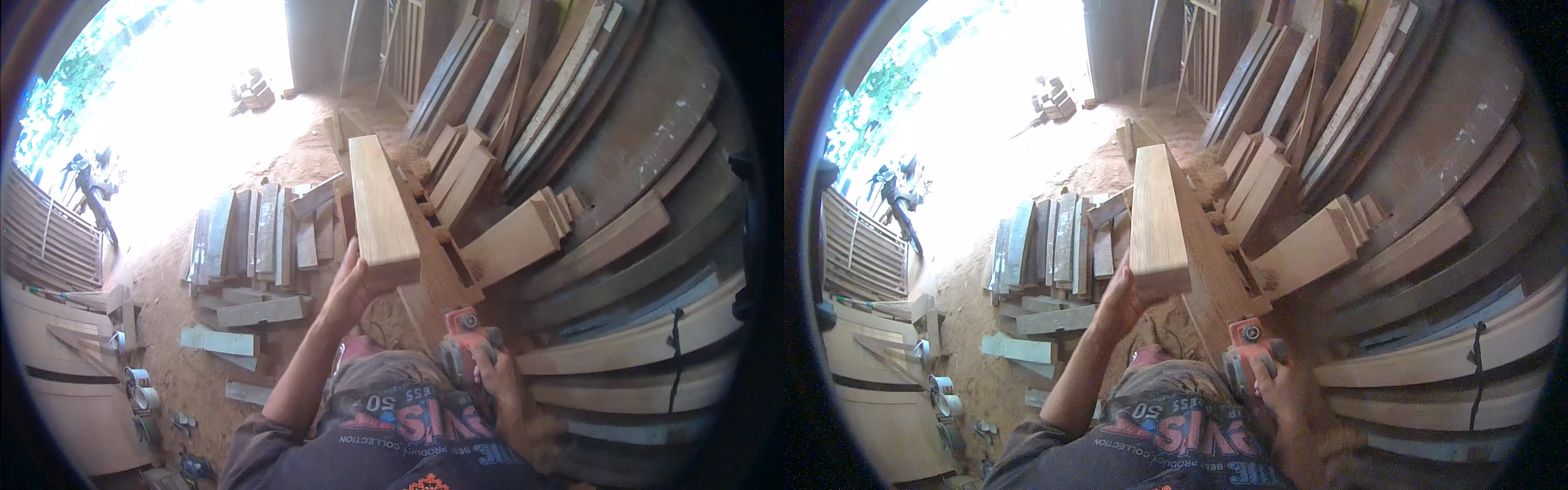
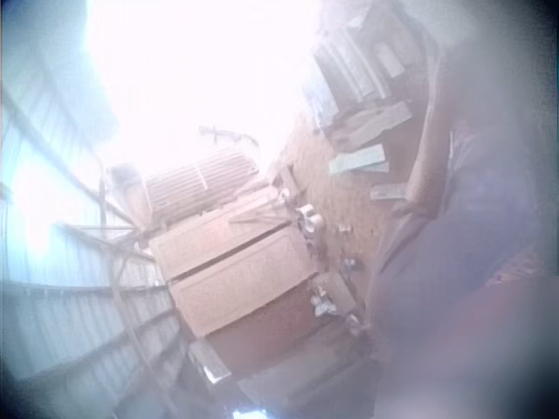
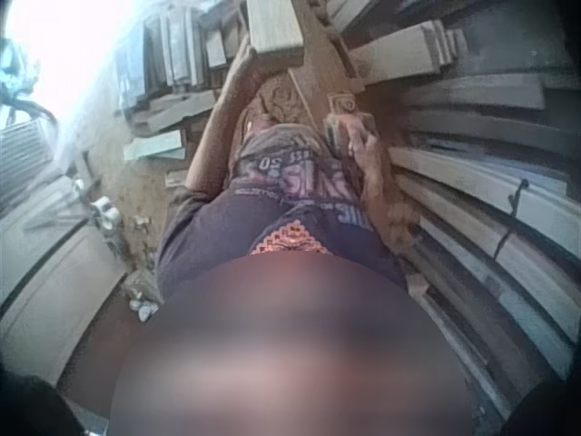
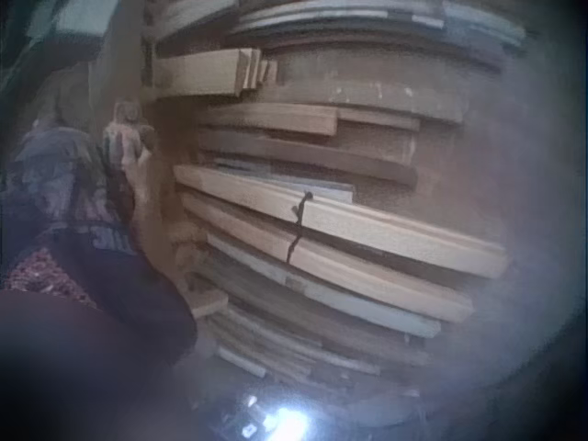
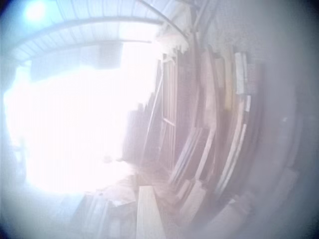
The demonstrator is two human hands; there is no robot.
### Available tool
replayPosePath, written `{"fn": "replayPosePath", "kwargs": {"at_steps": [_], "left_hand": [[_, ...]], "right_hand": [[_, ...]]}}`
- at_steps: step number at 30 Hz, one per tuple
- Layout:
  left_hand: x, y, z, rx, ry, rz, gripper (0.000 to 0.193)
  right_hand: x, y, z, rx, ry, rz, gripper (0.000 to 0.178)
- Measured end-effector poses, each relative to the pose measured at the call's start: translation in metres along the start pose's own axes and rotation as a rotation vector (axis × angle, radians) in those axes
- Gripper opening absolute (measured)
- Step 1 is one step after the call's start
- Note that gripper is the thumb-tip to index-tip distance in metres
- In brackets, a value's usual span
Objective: The person uses a circular saw to cut a long wooden plank into smaller pieces. They then use a sander to smooth the edges of the cut pieces.
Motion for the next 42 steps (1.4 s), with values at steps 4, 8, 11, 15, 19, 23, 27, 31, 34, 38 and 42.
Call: {"fn": "replayPosePath", "kwargs": {"at_steps": [4, 8, 11, 15, 19, 23, 27, 31, 34, 38, 42], "left_hand": [[-0.039, -0.035, -0.052, -0.149, -0.057, -0.033, 0.084], [-0.056, -0.048, -0.069, -0.195, -0.066, -0.083, 0.072], [-0.058, -0.052, -0.069, -0.206, -0.095, -0.069, 0.070], [-0.059, -0.051, -0.067, -0.185, -0.091, -0.058, 0.069], [-0.059, -0.051, -0.068, -0.190, -0.092, -0.056, 0.069], [-0.060, -0.054, -0.068, -0.180, -0.078, -0.085, 0.070], [-0.055, -0.046, -0.067, -0.221, -0.037, -0.043, 0.062], [-0.030, -0.013, -0.040, -0.104, 0.207, -0.115, 0.081], [-0.004, 0.011, 0.010, -0.155, 0.343, -0.135, 0.094], [0.032, 0.031, 0.075, -0.084, 0.301, -0.299, 0.087], [0.047, 0.046, 0.101, 0.398, 0.530, -0.264, 0.076]], "right_hand": [[-0.011, 0.001, -0.013, 0.103, 0.057, 0.028, 0.065], [-0.018, -0.001, -0.023, 0.154, 0.123, -0.015, 0.064], [-0.018, -0.004, -0.027, 0.150, 0.077, -0.043, 0.065], [-0.017, -0.004, -0.026, 0.161, 0.084, -0.029, 0.068], [-0.017, -0.003, -0.028, 0.066, 0.083, 0.007, 0.053], [-0.019, -0.007, -0.035, -0.010, 0.104, -0.010, 0.051], [-0.019, -0.005, -0.031, 0.163, 0.068, -0.030, 0.067], [0.000, 0.006, 0.001, 0.337, 0.002, -0.041, 0.070], [0.022, 0.014, 0.038, 0.554, 0.112, -0.292, 0.052], [0.017, 0.002, 0.081, 0.241, 0.314, -0.411, 0.067], [-0.030, -0.048, 0.117, -0.031, 0.359, -0.073, 0.089]]}}
Point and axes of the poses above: each hand's wrist, its own x-axis away from the middle knuckle, its own y-axis out of the back of the hand, z = x × y, the point moved 2 cm from there along -x, towards the middle knuckle, and after that the axes turned 6 degrees about x, right-handed, at the moved point
